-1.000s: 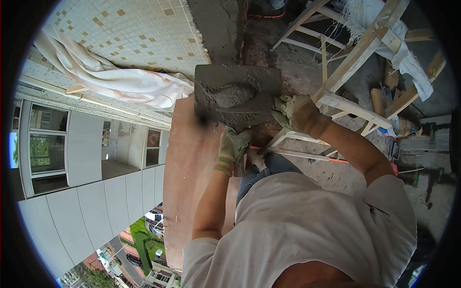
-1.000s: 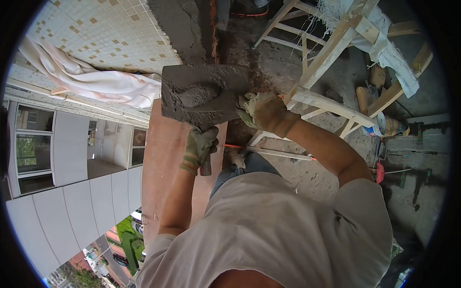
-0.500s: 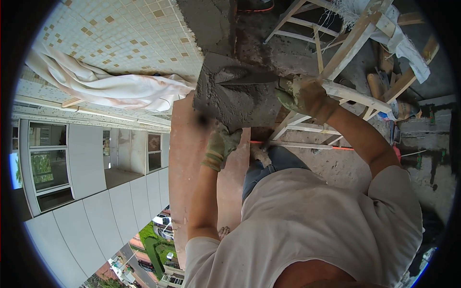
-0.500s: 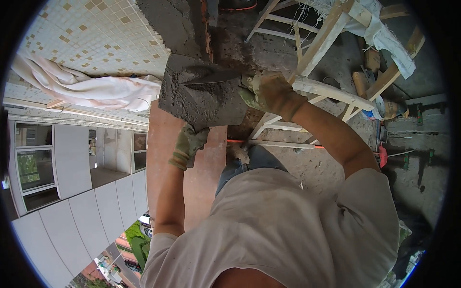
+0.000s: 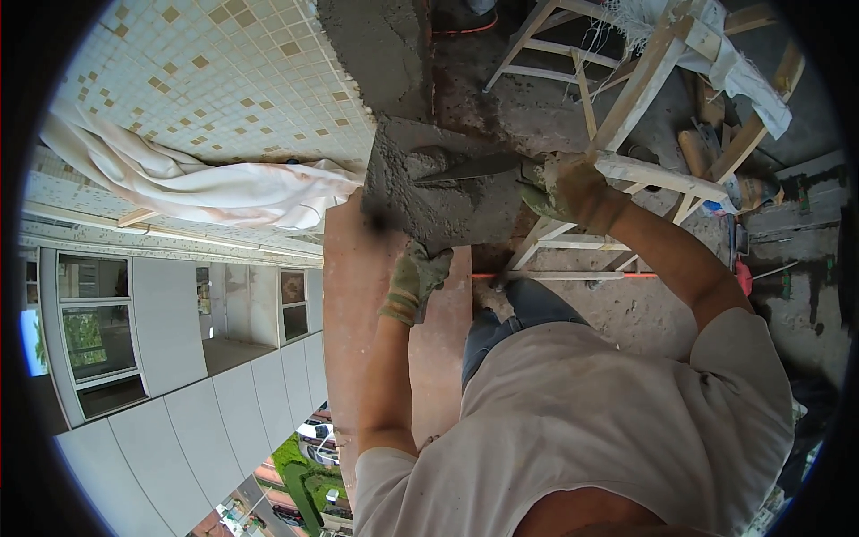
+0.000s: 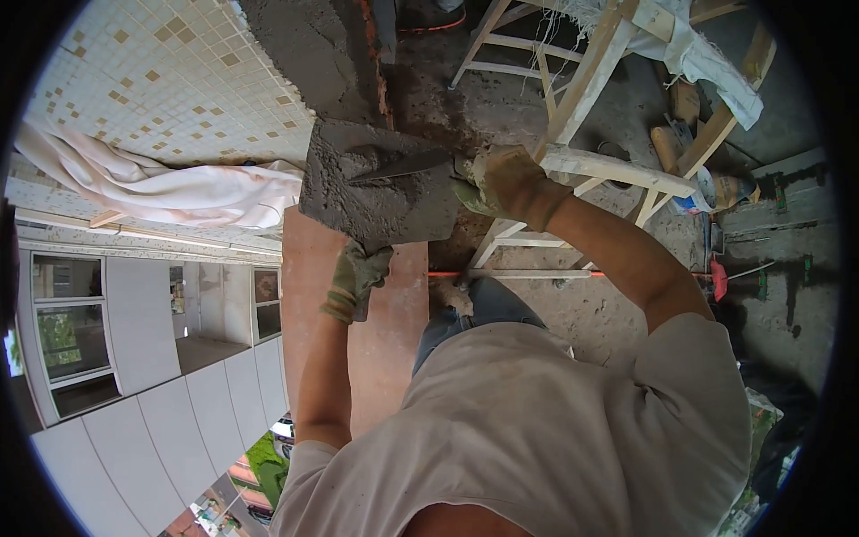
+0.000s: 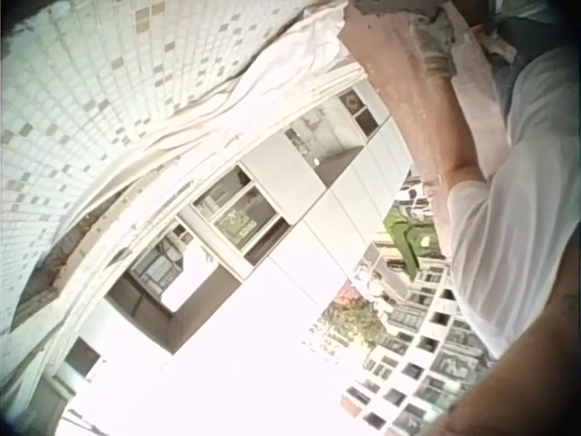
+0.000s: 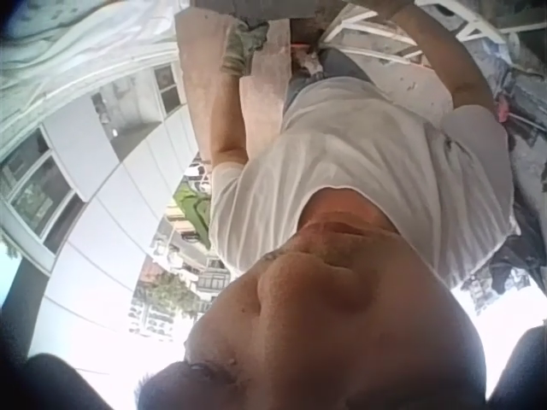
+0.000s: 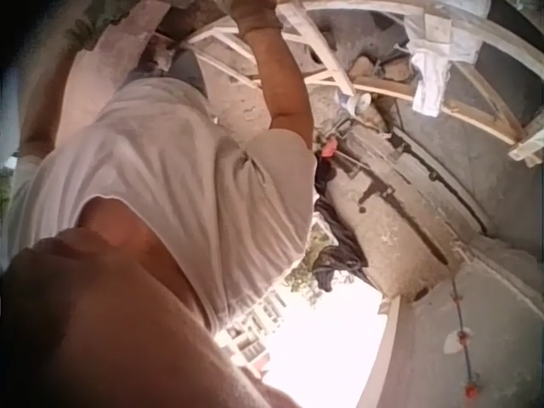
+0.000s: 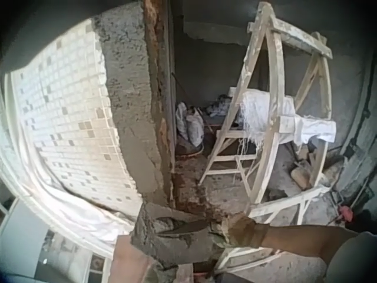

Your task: Applying mortar to a brick wall using a trowel and hawk board.

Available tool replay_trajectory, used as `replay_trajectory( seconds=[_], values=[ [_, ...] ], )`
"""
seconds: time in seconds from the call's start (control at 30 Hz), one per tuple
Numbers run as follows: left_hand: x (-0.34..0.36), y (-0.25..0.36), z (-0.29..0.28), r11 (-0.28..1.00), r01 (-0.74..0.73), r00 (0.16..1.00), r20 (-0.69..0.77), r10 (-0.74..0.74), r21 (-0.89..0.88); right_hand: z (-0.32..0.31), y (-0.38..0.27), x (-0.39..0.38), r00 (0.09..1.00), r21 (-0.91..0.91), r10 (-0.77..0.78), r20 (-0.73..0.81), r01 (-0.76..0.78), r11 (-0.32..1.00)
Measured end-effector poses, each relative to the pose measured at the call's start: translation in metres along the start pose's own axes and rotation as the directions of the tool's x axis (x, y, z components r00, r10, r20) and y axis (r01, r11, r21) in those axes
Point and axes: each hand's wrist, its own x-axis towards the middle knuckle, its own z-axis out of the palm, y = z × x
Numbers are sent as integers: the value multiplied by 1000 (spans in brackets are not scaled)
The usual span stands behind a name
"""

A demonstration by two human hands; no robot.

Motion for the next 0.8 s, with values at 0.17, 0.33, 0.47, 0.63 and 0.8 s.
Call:
replay_trajectory(
  seconds=[0.17, 0.33, 0.47, 0.63, 0.8],
  values=[
    [-3, -29, -2, 420, -258, 924, 96, 370, 870, 63, 20, 18, 942, 467, -1, -336, 167, 868],
    [39, -46, 14, 973, 140, 986, -60, -153, -183, 103, -8, 71, 959, 824, 264, -104, -66, 563],
    [58, -17, 12, 970, 80, 989, -104, -106, -228, 96, 16, 112, 963, 497, 269, 2, -234, 835],
    [71, -5, 1, 968, 57, 992, -99, -84, -243, 45, 45, 145, 979, 460, 111, 172, -180, 869],
    [75, -6, -3, 961, 69, 993, -72, -92, -270, 9, 30, 148, 965, 850, 152, 213, -260, 458]
  ],
)
